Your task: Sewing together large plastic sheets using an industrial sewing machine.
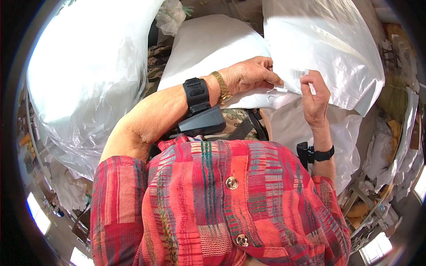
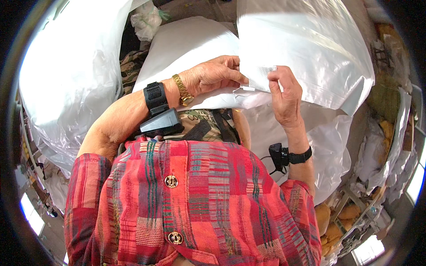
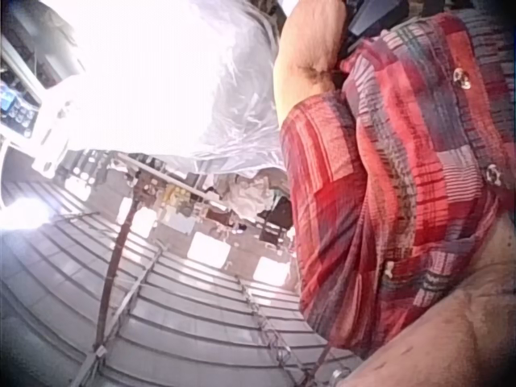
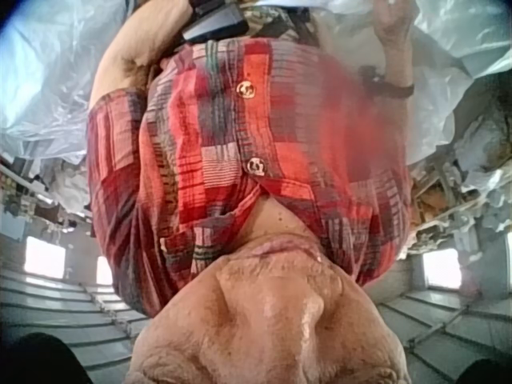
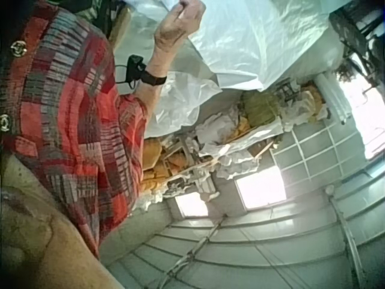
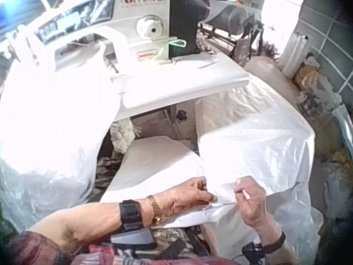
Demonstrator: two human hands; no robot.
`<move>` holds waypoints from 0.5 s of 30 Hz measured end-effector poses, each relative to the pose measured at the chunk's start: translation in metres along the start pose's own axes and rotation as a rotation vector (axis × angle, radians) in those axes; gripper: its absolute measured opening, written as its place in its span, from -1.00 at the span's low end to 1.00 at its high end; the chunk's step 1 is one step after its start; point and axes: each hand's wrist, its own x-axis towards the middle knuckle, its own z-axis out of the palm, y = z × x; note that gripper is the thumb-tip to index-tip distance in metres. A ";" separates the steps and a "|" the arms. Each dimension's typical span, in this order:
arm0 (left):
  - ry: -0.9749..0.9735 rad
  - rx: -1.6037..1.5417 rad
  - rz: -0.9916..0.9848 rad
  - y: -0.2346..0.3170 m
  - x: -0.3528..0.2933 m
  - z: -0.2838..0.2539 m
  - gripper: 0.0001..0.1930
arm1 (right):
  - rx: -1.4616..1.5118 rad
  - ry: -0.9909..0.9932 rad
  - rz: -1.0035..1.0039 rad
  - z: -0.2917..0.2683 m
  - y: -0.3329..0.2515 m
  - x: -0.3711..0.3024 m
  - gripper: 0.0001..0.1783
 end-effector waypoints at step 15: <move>0.028 -0.007 0.006 -0.001 0.000 0.001 -0.66 | 0.055 -0.175 0.077 -0.007 -0.005 0.003 -0.74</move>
